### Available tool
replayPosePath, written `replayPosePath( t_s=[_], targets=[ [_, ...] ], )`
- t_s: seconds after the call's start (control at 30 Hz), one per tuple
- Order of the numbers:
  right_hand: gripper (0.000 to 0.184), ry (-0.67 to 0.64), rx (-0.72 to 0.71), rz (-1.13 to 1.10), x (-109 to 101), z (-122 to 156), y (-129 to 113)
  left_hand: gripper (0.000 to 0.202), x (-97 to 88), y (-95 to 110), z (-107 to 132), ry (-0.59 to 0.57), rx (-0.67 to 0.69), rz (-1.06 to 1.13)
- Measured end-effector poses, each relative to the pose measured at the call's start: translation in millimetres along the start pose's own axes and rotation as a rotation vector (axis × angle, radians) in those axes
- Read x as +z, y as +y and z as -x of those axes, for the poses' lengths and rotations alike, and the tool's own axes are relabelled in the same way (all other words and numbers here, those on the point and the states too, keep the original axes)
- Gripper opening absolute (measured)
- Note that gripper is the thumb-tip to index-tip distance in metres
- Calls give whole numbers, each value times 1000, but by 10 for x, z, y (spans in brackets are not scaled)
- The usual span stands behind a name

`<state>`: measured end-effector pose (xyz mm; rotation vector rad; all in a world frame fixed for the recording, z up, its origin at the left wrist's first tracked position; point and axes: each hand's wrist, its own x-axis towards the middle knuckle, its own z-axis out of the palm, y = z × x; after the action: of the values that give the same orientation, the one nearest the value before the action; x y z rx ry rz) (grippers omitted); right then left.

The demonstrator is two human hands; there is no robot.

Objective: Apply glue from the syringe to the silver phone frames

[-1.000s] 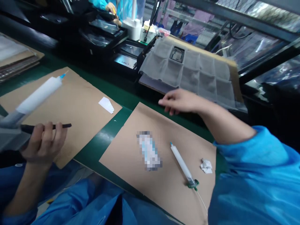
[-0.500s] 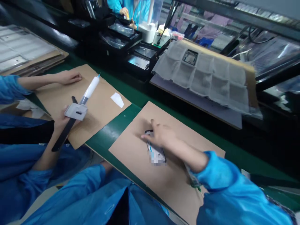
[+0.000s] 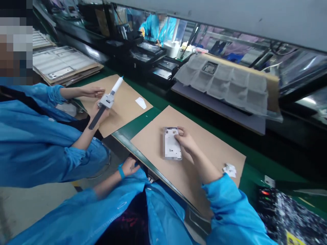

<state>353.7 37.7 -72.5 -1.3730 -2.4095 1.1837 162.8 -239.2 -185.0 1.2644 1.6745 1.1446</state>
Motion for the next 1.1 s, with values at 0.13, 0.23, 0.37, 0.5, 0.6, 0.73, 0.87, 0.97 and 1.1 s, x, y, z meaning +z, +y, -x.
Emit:
replayPosePath(
  t_s=[0.13,0.23,0.37,0.5,0.6,0.73,0.87,0.97,1.1],
  targets=[
    [77,148,-29,-144,14,101,88,56,29,68,467,-191,68,182],
    [82,262,-79,-225,24,393,206,77,-79,318,540,-259,139,382],
    [75,263,-65,-420,157,1070,475,80,-303,614,-132,-149,191,503],
    [76,414,77,-535,380,1666,738,68,-342,886,-1256,-164,168,273],
    [84,571,166,-567,505,1777,893,74,-205,1121,-1819,-278,199,-75],
    [71,737,244,-561,539,1600,1036,88,-125,1207,-2003,-305,222,-511],
    [62,813,328,-524,508,1556,1034,94,-296,1171,-1893,-381,264,-835],
    [67,778,378,-507,401,1668,1011,102,-400,1312,-1910,-550,224,-1102],
    [83,667,402,-546,87,1690,990,95,-315,1585,-2124,-653,135,-1161]
  ],
)
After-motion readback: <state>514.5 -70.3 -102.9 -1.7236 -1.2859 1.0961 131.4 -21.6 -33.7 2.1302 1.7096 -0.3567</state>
